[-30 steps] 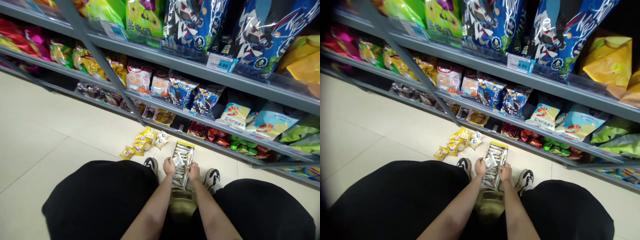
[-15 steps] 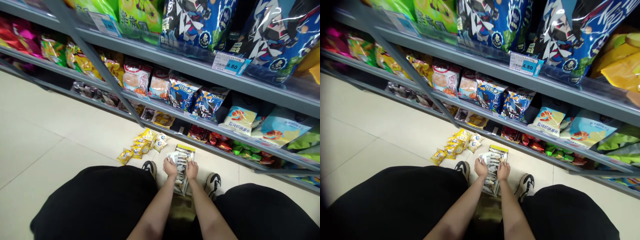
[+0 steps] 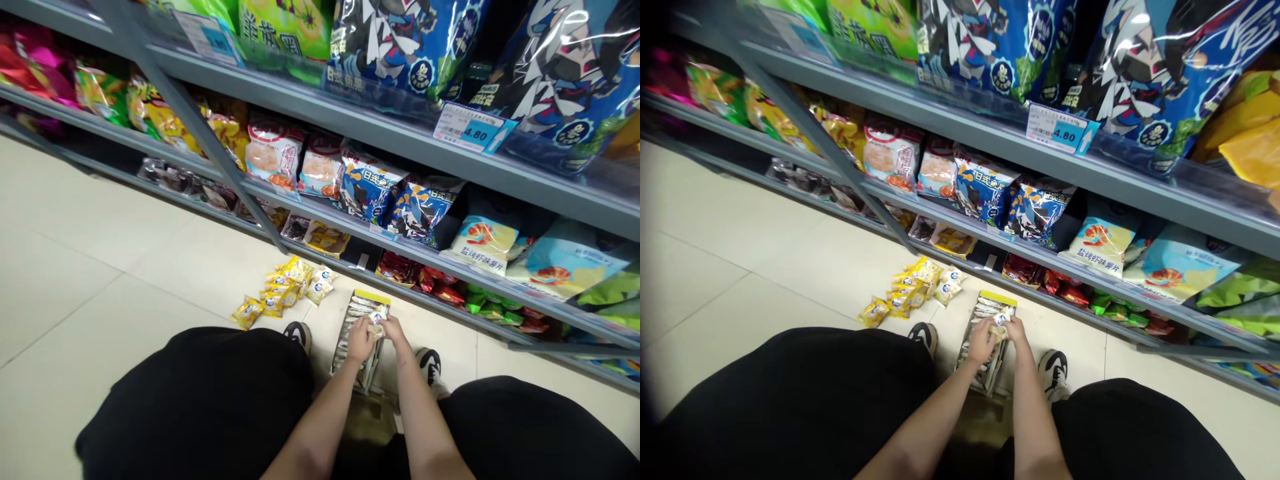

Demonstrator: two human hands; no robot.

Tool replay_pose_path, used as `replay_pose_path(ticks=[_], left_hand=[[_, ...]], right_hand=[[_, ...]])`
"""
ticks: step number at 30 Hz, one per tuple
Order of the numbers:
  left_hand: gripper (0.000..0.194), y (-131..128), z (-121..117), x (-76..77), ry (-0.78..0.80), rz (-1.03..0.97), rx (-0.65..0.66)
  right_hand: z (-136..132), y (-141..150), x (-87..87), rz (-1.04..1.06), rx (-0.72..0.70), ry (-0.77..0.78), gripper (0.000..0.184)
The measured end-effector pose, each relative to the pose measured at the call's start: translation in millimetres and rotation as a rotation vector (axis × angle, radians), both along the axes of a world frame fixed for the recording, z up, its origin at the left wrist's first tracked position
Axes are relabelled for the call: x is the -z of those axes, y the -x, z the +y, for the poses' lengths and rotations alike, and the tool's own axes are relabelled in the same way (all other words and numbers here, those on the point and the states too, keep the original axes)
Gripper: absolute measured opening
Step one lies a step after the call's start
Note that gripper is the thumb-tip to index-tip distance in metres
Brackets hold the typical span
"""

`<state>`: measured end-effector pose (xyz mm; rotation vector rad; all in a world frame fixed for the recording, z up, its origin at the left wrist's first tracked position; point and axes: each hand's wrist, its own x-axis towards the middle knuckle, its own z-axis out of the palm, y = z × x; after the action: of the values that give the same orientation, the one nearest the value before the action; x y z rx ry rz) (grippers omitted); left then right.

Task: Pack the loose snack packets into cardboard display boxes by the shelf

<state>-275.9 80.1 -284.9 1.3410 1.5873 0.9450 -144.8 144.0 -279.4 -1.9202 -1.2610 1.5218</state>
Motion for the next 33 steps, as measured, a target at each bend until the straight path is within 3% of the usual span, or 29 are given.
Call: replay_pose_path(ticks=[3,5,7,9,12,15,16,19,23,29,33], left_hand=[[0.049,7,15,8.7,0.085,-0.111,-0.107],[0.058,10,26,14.4,0.159,-0.235,-0.057],[0.057,16,35,19.0,0.226,-0.362,-0.009],[0.048,27,44,22.0,0.255,-0.452,-0.078],[0.037,52,56,22.8,0.204,-0.517,-0.421],[0.040,75,67,19.2,0.092,-0.543,-0.831],[0.042,81,70,17.5,0.059,-0.552,-0.935],[0.042,88,72,13.4,0.006,-0.582,-1.121],[0.037,90,70,13.8,0.003,-0.612,-1.188],[0.032,98,69,20.5,0.067,-0.625,-1.174],[0.028,99,66,33.6,0.161,-0.614,-1.131]], right_hand=[[16,-15,-10.0,0.037,-0.126,0.016,0.016],[26,-20,-18.7,0.082,-0.216,0.021,0.022],[34,-24,-26.2,0.112,-0.279,0.030,0.031],[40,-28,-29.6,0.092,-0.295,0.036,0.038],[45,-27,-23.3,-0.068,-0.284,0.046,0.041],[40,-7,-7.2,-0.282,-0.349,0.021,0.024],[36,5,-1.5,-0.342,-0.382,-0.009,0.022],[23,41,12.6,-0.471,-0.493,-0.134,0.040],[22,63,23.5,-0.580,-0.660,-0.217,0.050],[47,54,41.2,-0.706,-0.767,-0.126,0.067],[61,50,52.6,-0.688,-0.787,-0.061,0.057]])
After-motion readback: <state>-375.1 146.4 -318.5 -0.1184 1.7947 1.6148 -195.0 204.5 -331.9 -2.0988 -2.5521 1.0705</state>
